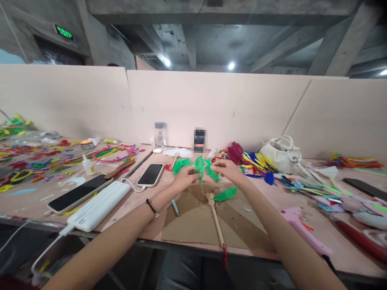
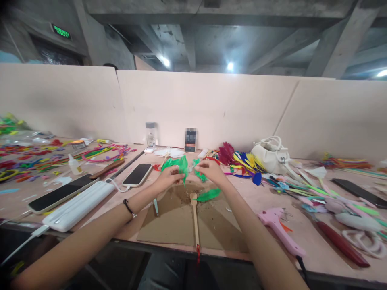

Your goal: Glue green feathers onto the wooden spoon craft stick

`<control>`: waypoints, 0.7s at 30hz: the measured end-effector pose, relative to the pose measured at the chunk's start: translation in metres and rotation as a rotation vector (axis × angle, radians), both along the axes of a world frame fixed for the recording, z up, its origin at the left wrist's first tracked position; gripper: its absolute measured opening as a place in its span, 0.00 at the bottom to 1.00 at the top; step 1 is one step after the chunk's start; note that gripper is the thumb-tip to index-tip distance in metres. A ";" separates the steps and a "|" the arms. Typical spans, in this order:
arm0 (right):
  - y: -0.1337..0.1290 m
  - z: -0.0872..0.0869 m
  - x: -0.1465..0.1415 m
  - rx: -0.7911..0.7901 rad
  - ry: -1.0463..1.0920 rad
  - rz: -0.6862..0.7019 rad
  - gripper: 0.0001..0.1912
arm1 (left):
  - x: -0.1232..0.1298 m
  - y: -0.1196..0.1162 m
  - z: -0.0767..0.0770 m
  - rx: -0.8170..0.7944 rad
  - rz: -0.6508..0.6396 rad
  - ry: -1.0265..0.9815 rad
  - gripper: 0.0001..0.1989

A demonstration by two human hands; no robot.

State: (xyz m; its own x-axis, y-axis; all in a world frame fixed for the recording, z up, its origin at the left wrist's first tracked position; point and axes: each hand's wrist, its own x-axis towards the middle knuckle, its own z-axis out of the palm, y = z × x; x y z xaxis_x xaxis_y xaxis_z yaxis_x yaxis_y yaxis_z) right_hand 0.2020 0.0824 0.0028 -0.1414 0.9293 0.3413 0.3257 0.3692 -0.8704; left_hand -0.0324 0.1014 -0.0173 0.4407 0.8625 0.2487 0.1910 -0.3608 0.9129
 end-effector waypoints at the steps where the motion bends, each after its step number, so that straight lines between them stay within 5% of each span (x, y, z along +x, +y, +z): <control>1: -0.003 0.001 0.000 -0.032 -0.054 0.043 0.16 | 0.000 0.001 0.000 -0.010 0.007 0.000 0.11; 10: -0.013 0.002 -0.015 -0.129 -0.220 0.313 0.17 | 0.003 -0.008 0.004 -0.144 0.027 -0.113 0.08; 21: -0.017 0.004 -0.010 -0.130 -0.416 0.247 0.16 | -0.003 -0.006 -0.001 -0.077 0.077 -0.060 0.18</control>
State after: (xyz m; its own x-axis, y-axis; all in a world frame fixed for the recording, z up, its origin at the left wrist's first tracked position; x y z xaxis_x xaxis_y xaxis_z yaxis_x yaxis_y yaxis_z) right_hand 0.1921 0.0650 0.0069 -0.4621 0.8820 0.0925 0.5713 0.3758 -0.7296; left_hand -0.0352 0.0956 -0.0178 0.3591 0.9108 0.2040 0.1597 -0.2753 0.9480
